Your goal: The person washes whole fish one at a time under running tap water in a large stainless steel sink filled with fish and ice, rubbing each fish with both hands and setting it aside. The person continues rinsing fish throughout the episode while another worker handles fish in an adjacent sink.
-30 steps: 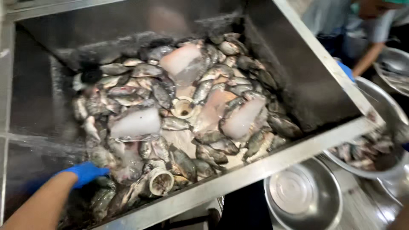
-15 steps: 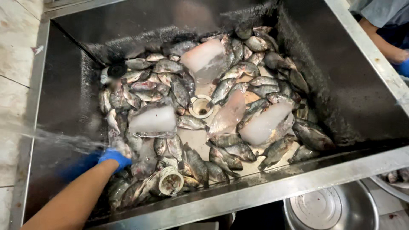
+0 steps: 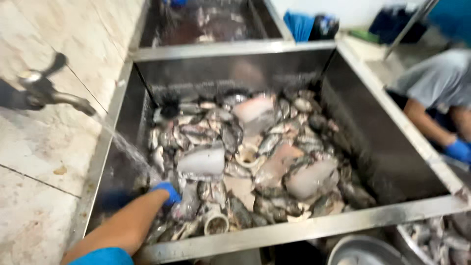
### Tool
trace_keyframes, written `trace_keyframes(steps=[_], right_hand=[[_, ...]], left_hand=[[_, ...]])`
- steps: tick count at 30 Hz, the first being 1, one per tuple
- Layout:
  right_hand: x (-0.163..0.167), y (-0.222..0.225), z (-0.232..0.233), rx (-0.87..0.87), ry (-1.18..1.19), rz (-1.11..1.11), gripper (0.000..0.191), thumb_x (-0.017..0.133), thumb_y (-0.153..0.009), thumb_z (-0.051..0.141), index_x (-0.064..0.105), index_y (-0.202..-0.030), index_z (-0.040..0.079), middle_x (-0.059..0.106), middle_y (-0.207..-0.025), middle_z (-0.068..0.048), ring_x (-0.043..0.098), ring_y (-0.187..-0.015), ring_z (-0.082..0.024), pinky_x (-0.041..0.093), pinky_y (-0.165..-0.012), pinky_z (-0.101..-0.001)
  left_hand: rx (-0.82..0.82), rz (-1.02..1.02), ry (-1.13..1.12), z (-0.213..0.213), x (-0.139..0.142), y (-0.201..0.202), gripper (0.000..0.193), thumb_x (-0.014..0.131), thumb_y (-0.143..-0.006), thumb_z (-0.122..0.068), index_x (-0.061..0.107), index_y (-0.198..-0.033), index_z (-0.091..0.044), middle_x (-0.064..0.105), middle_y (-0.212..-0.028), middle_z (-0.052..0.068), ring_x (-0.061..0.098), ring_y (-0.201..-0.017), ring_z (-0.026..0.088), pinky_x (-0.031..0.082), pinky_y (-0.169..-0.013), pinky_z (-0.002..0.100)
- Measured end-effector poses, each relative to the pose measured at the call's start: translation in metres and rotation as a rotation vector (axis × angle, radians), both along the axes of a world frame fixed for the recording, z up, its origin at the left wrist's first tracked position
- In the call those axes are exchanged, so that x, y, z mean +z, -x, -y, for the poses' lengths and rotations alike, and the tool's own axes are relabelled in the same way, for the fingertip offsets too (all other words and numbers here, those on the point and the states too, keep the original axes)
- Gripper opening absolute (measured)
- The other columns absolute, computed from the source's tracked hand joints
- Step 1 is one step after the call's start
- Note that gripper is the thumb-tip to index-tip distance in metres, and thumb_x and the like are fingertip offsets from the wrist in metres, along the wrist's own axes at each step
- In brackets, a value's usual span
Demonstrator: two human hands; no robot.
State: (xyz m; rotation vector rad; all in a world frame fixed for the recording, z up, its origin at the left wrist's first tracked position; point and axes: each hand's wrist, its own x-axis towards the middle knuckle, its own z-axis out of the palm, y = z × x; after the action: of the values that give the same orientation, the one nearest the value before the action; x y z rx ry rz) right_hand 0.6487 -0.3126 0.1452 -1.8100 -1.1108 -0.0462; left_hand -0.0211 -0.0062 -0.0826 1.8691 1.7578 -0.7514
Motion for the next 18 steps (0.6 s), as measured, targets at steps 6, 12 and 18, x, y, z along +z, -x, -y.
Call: trace_keyframes(steps=[6,12,18], right_hand=[[0.094,0.122,-0.05,0.316,-0.088,0.12,0.017,0.056,-0.113,0.006,0.068,-0.112,-0.004,0.073,-0.103,-0.012,0.071,-0.093,-0.016,0.055,-0.093,-0.0282],[0.099,0.241,-0.141,0.386,0.374,0.187,0.031,0.068,-0.091,0.029,0.073,-0.117,0.012,0.077,-0.104,-0.014,0.074,-0.092,-0.026,0.056,-0.08,-0.0394],[0.009,0.391,-0.265,0.849,0.635,0.436,0.039,0.068,-0.09,0.045,0.076,-0.105,0.01,0.075,-0.103,-0.017,0.071,-0.095,-0.036,0.055,-0.085,-0.0449]], left_hand=[[0.135,0.187,-0.041,0.001,0.0,-0.022,0.051,0.073,-0.078,-0.035,0.077,-0.12,-0.007,0.07,-0.127,0.017,0.069,-0.111,0.034,0.057,-0.094,0.046],[0.605,0.707,0.262,-0.038,0.045,-0.01,0.034,0.076,-0.084,-0.032,0.073,-0.105,-0.006,0.074,-0.099,0.015,0.072,-0.083,0.027,0.062,-0.074,0.049],[0.71,1.496,-0.001,-0.011,0.094,0.033,0.039,0.076,-0.085,-0.023,0.071,-0.116,0.0,0.074,-0.099,0.015,0.071,-0.081,0.025,0.062,-0.07,0.043]])
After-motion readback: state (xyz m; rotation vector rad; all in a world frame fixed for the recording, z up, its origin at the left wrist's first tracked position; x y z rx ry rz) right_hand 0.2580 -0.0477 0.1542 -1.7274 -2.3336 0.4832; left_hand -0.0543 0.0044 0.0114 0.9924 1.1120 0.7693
